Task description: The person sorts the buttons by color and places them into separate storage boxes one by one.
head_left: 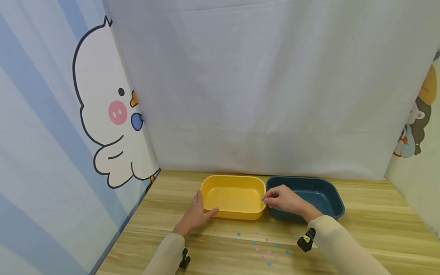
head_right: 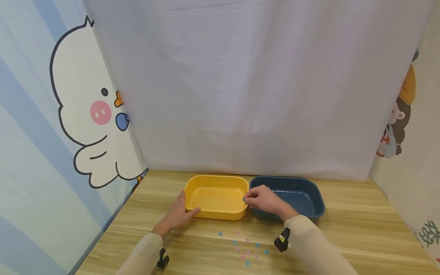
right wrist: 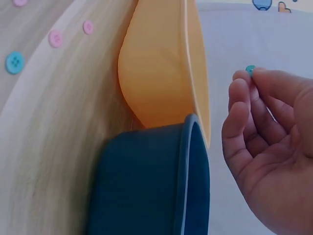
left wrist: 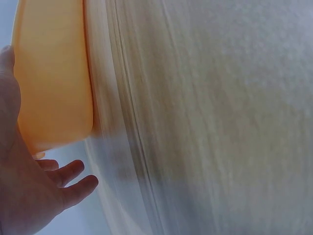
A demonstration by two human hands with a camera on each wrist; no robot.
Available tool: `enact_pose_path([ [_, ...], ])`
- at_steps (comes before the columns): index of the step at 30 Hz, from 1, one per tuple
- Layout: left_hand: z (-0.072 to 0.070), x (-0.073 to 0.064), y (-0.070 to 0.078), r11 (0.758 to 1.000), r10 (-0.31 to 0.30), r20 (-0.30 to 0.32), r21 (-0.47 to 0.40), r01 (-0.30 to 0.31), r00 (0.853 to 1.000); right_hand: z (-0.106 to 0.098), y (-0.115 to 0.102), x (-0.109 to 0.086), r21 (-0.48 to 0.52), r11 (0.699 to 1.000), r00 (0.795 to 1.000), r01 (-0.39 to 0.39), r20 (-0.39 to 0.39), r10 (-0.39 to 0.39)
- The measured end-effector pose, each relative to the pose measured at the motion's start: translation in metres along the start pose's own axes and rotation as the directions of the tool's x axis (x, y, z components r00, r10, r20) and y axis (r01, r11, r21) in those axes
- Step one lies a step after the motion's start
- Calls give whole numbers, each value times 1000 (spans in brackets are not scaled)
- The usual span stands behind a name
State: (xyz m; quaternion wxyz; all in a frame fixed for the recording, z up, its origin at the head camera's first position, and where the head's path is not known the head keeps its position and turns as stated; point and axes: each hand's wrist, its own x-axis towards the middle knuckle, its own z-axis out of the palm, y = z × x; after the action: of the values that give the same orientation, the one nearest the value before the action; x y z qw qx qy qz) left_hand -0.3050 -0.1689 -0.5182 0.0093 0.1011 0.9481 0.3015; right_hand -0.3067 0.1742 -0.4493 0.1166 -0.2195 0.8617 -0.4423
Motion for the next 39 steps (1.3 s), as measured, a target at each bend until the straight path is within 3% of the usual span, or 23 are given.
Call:
enact_pose_path([
  [14,1,0,-1,999,29,-20,17,-28,999,16,0,35,-25,1000,1000,9,-24,-10],
  [30,-2,-4,0,1000,4,-13,4,-4,1000,18,5,51,-29,993,988,-111,-107,107],
  [39,-1,-3,0,1000,5,-11,15,-5,1000,22,6,56,-22,984,972,-174,-165,168],
])
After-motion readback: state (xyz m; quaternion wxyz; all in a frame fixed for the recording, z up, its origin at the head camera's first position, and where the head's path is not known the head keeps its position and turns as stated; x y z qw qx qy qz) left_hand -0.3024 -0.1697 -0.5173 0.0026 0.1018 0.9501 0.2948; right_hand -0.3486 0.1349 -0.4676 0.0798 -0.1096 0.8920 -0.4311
